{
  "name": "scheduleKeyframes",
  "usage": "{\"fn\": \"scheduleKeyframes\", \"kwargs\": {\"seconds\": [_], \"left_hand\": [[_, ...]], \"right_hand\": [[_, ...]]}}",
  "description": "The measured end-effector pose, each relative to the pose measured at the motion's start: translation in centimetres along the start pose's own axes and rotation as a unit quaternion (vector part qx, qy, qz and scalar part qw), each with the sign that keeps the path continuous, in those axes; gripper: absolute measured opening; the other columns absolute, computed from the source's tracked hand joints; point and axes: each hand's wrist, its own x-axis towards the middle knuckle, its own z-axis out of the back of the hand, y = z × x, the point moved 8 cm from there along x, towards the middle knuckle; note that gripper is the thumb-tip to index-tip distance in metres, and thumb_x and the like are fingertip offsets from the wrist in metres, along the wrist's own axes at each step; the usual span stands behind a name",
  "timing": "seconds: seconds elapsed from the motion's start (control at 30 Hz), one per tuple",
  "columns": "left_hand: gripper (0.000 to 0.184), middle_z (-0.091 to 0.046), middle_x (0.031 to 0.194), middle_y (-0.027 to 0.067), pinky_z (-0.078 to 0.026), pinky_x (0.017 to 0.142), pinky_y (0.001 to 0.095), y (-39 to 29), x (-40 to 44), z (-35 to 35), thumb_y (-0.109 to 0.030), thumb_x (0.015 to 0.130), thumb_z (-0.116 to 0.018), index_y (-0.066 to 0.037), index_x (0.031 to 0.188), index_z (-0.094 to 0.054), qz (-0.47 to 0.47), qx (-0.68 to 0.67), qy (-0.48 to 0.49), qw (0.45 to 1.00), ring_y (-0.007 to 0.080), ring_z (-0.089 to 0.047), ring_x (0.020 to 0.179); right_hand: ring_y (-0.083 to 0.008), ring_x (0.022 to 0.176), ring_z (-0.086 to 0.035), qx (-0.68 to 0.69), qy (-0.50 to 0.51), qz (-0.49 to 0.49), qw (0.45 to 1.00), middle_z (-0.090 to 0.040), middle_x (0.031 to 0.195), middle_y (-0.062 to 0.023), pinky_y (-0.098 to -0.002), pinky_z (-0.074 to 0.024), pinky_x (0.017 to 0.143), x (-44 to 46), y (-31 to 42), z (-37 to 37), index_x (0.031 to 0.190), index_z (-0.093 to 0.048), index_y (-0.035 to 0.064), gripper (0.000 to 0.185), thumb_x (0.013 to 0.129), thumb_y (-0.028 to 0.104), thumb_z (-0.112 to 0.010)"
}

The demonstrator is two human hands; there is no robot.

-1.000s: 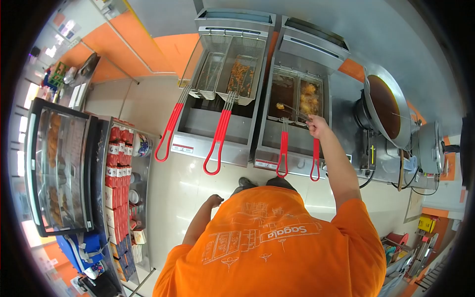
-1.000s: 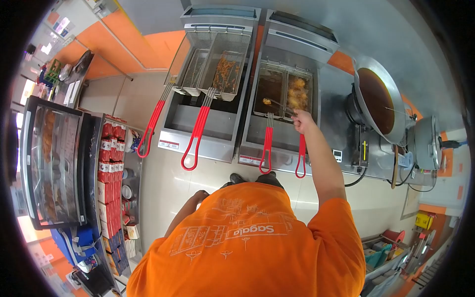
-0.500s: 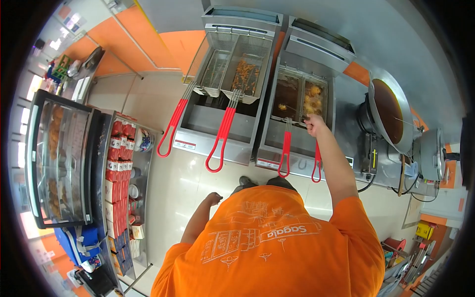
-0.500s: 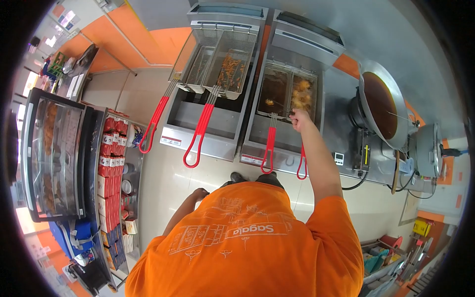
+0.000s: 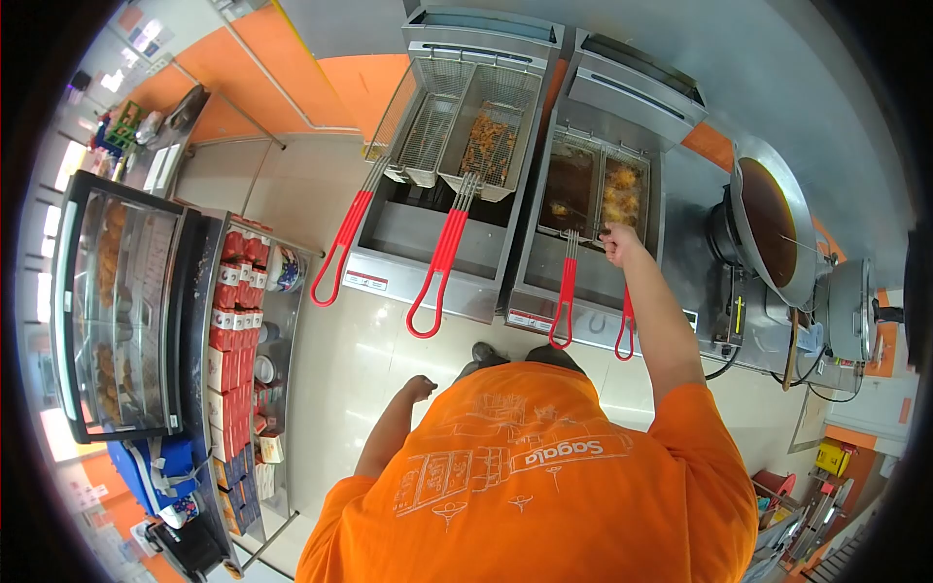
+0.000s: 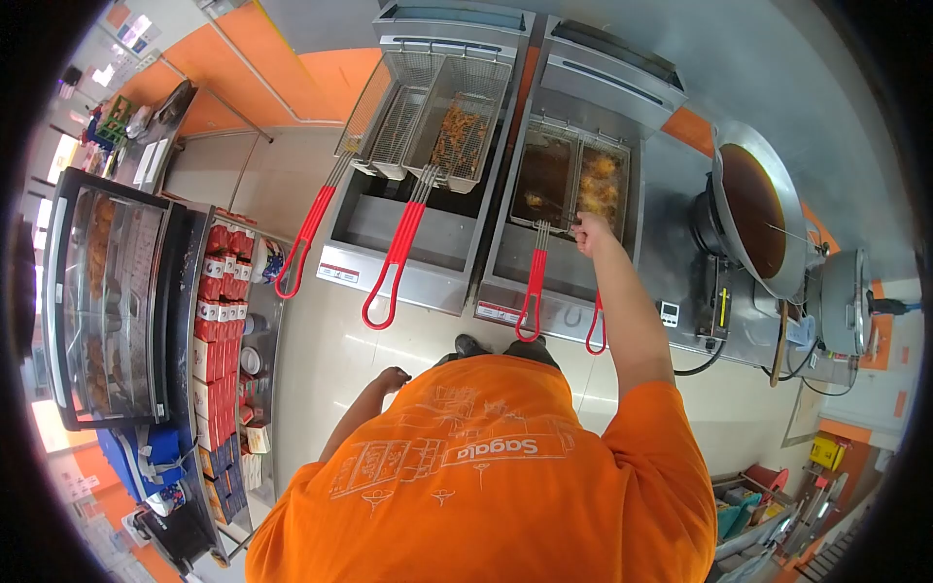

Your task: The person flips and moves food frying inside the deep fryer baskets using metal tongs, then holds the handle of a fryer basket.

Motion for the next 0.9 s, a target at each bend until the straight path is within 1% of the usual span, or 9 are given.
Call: {"fn": "scheduleKeyframes", "kwargs": {"seconds": [0.13,0.23,0.33,0.43,0.53,0.63,0.73,0.83,0.9], "left_hand": [[0.033,-0.069,0.075,0.0113,-0.051,0.064,0.0353,-0.2,0.3,0.1,-0.034,0.081,-0.064,-0.001,0.085,-0.069,-0.001,-0.004,0.007,1.0,0.0216,-0.063,0.065],[0.033,-0.069,0.075,0.0113,-0.051,0.065,0.0357,-0.5,0.4,0.1,-0.033,0.081,-0.065,-0.001,0.086,-0.068,0.007,-0.014,0.006,1.0,0.022,-0.063,0.065],[0.033,-0.069,0.075,0.0111,-0.051,0.065,0.0356,-0.7,0.5,0.0,-0.033,0.081,-0.065,0.0,0.086,-0.068,-0.001,-0.003,0.01,1.0,0.0215,-0.063,0.064],[0.033,-0.069,0.075,0.0108,-0.051,0.065,0.0357,-0.5,1.0,-0.3,-0.033,0.081,-0.066,0.0,0.086,-0.068,-0.024,-0.002,0.006,1.0,0.0212,-0.063,0.064],[0.033,-0.069,0.075,0.0107,-0.051,0.064,0.0354,-0.2,1.4,-0.5,-0.032,0.081,-0.066,0.0,0.087,-0.069,-0.017,0.013,0.01,1.0,0.0212,-0.063,0.064],[0.034,-0.069,0.075,0.0106,-0.051,0.065,0.035,-0.4,1.6,-0.6,-0.033,0.08,-0.066,0.0,0.088,-0.069,-0.036,0.035,0.025,0.998,0.021,-0.063,0.064],[0.033,-0.068,0.074,0.0104,-0.051,0.063,0.0341,-0.4,0.9,-0.3,-0.032,0.08,-0.067,0.0,0.086,-0.069,0.009,-0.014,0.013,1.0,0.0204,-0.062,0.062],[0.032,-0.067,0.072,0.0101,-0.05,0.061,0.0333,-0.7,0.8,-0.4,-0.032,0.08,-0.067,0.0,0.084,-0.068,0.009,-0.017,0.017,1.0,0.0199,-0.061,0.059],[0.031,-0.067,0.07,0.0097,-0.05,0.06,0.033,-0.6,1.0,-0.6,-0.031,0.08,-0.067,0.0,0.083,-0.068,-0.012,-0.023,0.014,1.0,0.0197,-0.061,0.058]], "right_hand": [[-0.0101,0.035,-0.018,0.003,0.005,-0.003,1.0,-0.024,0.048,0.0065,-0.0286,-0.0131,0.039,-0.3,0.1,-0.2,0.093,-0.051,0.0019,0.031,0.097,0.032,-0.049],[-0.0097,0.035,-0.018,-0.002,-0.003,0.017,1.0,-0.024,0.048,0.0065,-0.028,-0.013,0.039,-0.4,0.3,-0.1,0.093,-0.05,0.002,0.03,0.097,0.032,-0.05],[-0.0095,0.035,-0.018,0.005,0.003,0.006,1.0,-0.025,0.049,0.0063,-0.0279,-0.0131,0.039,-0.2,0.2,0.1,0.093,-0.05,0.0025,0.031,0.096,0.033,-0.051],[-0.0096,0.035,-0.019,0.001,-0.003,0.03,1.0,-0.025,0.049,0.0062,-0.0282,-0.0131,0.039,0.0,0.3,0.4,0.093,-0.05,0.0026,0.031,0.096,0.034,-0.051],[-0.0098,0.035,-0.019,-0.004,-0.003,0.016,1.0,-0.025,0.049,0.0064,-0.0282,-0.0133,0.04,0.0,0.2,0.5,0.093,-0.05,0.0022,0.031,0.096,0.033,-0.051],[-0.0101,0.035,-0.018,-0.01,-0.016,0.045,0.999,-0.025,0.048,0.0069,-0.0283,-0.0133,0.04,-0.2,0.5,0.7,0.095,-0.05,0.0012,0.033,0.096,0.034,-0.05],[-0.0099,0.037,-0.022,-0.005,0.008,0.014,1.0,-0.035,0.057,0.0019,-0.0287,-0.0164,0.041,0.2,0.3,0.8,0.095,-0.048,0.004,0.026,0.095,0.029,-0.052],[-0.0097,0.037,-0.022,0.001,0.015,0.019,1.0,-0.034,0.056,0.0022,-0.0287,-0.0161,0.041,0.4,0.3,0.9,0.092,-0.047,0.0049,0.025,0.095,0.029,-0.052],[-0.0095,0.038,-0.021,0.006,0.01,0.014,1.0,-0.034,0.055,0.0017,-0.0287,-0.0149,0.041,0.6,0.2,1.0,0.096,-0.05,0.0042,0.025,0.095,0.029,-0.052]]}}
